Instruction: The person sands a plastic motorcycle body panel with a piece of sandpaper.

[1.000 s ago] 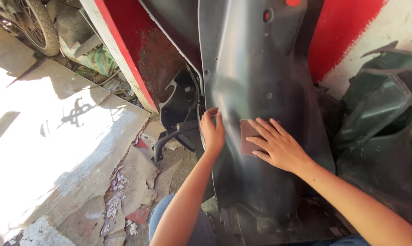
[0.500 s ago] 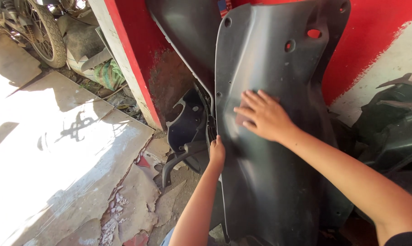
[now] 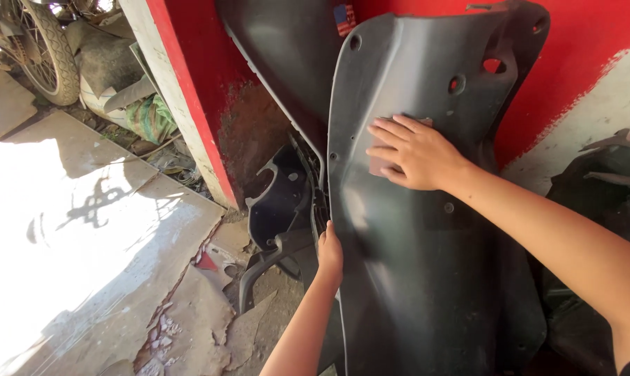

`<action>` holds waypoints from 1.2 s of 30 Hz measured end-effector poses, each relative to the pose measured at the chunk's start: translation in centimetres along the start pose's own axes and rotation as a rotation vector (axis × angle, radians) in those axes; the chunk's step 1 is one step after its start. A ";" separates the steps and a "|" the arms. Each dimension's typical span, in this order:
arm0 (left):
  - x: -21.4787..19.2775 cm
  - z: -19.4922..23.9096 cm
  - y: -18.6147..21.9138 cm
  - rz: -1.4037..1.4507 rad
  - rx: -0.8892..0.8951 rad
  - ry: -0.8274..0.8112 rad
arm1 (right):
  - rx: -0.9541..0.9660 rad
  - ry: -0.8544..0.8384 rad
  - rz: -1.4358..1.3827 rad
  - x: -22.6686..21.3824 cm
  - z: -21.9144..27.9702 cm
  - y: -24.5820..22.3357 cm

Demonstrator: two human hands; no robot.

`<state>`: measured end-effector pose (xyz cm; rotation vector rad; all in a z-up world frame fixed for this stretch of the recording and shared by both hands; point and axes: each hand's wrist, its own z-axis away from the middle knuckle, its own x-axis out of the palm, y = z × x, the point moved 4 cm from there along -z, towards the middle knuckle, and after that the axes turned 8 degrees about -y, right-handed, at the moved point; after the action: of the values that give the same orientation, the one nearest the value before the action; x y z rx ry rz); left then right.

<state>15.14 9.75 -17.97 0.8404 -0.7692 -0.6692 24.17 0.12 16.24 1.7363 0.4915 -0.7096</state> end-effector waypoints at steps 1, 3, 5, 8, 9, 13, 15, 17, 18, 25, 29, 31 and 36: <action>0.3 -0.5 -0.4 0.005 -0.002 -0.004 | -0.003 -0.004 0.004 -0.7 -0.1 1.6; 0.4 -1.2 -1.3 -0.004 -0.005 -0.003 | 0.042 0.208 0.026 -3.0 -0.3 4.7; 0.4 -1.0 -1.4 0.001 0.004 0.004 | 0.132 0.268 0.038 -3.9 0.3 6.7; 0.2 0.0 -0.3 0.001 0.018 0.014 | 0.030 0.242 -0.060 -3.3 0.0 5.9; 0.5 0.4 0.0 -0.001 0.014 0.017 | -0.164 0.141 -0.172 -2.6 -0.3 4.8; 1.4 -0.3 -0.6 0.032 0.031 0.007 | -0.191 0.164 -0.130 -3.0 -0.3 7.6; 1.5 0.4 -0.1 0.051 0.059 0.019 | 0.160 0.296 -0.043 -5.6 -0.5 9.1; 1.3 0.3 -0.1 0.056 0.054 0.033 | 0.140 0.207 0.058 -5.3 -1.5 5.2; 1.3 0.3 -0.2 0.061 0.047 0.042 | 0.120 0.112 0.163 -4.8 -2.1 3.1; 1.8 2.8 2.3 0.074 0.027 0.057 | 0.243 0.129 0.184 -4.3 -1.9 5.2; 1.8 2.1 1.5 0.071 0.022 0.038 | 0.278 0.066 0.252 -1.4 -1.4 0.8; 2.2 2.4 2.1 0.073 0.021 0.035 | 0.166 -0.011 0.172 -0.8 -1.4 -0.2; 2.2 4.9 3.5 0.067 0.040 0.036 | 0.401 0.169 0.150 -4.2 -0.7 3.6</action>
<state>13.10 7.88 -12.17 0.8568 -0.7773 -0.5794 23.58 -0.10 21.80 2.1972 0.3423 -0.5828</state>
